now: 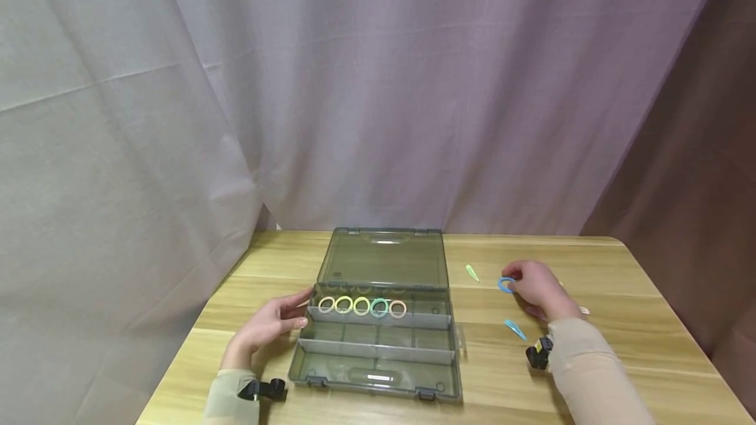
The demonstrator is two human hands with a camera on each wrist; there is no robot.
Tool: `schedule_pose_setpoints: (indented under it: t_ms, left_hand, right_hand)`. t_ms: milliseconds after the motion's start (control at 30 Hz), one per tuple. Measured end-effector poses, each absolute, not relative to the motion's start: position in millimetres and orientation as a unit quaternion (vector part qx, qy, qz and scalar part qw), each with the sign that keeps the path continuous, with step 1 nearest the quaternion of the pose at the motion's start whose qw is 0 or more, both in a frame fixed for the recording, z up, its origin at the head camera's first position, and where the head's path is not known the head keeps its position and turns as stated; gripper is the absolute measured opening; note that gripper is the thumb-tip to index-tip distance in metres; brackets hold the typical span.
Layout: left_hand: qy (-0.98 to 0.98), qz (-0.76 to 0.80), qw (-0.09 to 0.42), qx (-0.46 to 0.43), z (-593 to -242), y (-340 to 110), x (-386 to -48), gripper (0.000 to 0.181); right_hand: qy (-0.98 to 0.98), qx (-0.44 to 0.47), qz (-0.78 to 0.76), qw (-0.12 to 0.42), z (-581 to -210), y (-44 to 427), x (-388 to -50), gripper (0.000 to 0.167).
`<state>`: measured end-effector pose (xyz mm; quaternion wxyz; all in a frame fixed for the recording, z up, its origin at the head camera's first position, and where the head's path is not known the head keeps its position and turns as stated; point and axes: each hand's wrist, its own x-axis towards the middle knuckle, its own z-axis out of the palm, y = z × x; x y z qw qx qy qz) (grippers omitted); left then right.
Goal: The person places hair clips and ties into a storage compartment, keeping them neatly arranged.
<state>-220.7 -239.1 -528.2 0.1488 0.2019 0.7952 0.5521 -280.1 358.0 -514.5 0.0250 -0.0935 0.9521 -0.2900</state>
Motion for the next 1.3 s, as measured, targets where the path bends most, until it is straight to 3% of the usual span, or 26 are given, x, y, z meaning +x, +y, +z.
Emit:
schedule_pose_setpoints:
  t_ms: [333, 467, 800, 1000, 1300]
  left_hand:
    - [0.796, 0.553, 0.144, 0.198, -532, -238, -223, 0.071]
    - [0.793, 0.558, 0.142, 0.2, -533, -234, -225, 0.071]
    - [0.796, 0.554, 0.143, 0.2, -534, -233, -222, 0.072]
    - [0.797, 0.551, 0.138, 0.206, -535, -233, -219, 0.072]
    - [0.793, 0.556, 0.134, 0.212, -535, -238, -220, 0.072]
  right_hand:
    - [0.955, -0.069, -0.284, 0.048, -515, 354, -288, 0.014]
    - [0.961, -0.073, -0.267, 0.015, -516, 357, -285, 0.017]
    - [0.947, -0.155, -0.262, -0.102, -491, 306, -272, 0.012]
    - [0.921, -0.232, -0.289, -0.115, -477, 252, -256, 0.011]
    - [0.891, -0.37, -0.243, -0.104, -490, 206, -256, 0.012]
